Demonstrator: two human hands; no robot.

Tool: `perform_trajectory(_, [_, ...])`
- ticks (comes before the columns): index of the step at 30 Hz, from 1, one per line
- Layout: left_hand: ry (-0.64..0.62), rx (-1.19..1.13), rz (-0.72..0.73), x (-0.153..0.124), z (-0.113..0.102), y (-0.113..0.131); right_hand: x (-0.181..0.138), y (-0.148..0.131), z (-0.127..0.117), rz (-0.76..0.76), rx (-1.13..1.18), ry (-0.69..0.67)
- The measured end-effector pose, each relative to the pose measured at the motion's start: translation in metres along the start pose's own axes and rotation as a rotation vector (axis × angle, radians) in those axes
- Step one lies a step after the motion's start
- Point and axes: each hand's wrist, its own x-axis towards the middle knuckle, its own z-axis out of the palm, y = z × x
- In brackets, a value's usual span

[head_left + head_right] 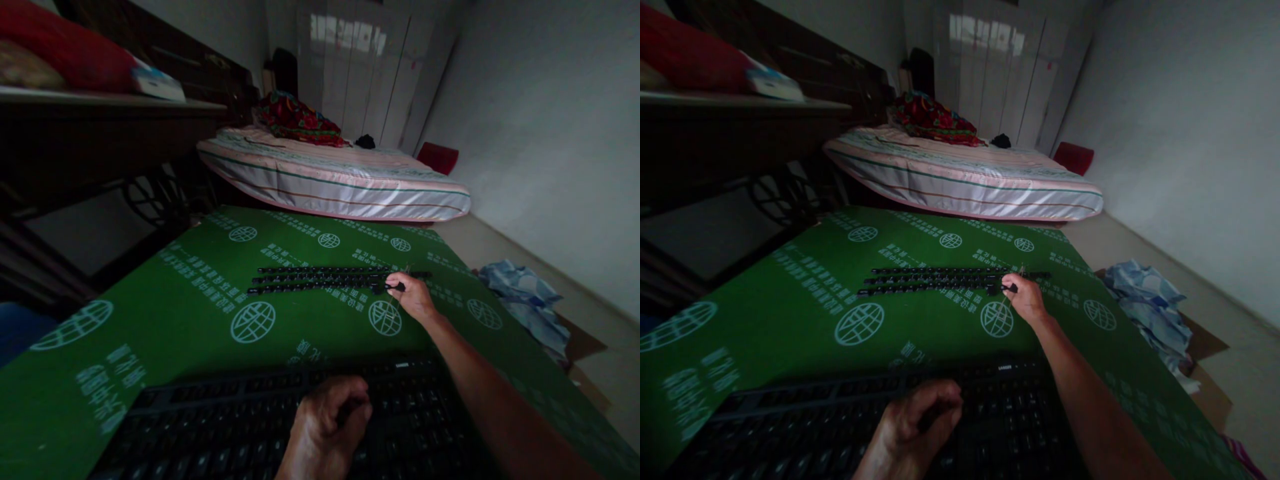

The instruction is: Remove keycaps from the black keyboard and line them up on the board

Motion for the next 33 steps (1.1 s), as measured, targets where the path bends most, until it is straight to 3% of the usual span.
perform_trajectory(13, [0.0,0.018,0.047,0.0004,-0.0004,-0.0005,0.0019,-0.0012,0.0016,-0.009,-0.088,0.012])
perform_trajectory(33, [-0.055,0.113,0.061,-0.0001,-0.0027,0.0059,0.0006,0.0029,0.0073,-0.003,-0.026,0.073])
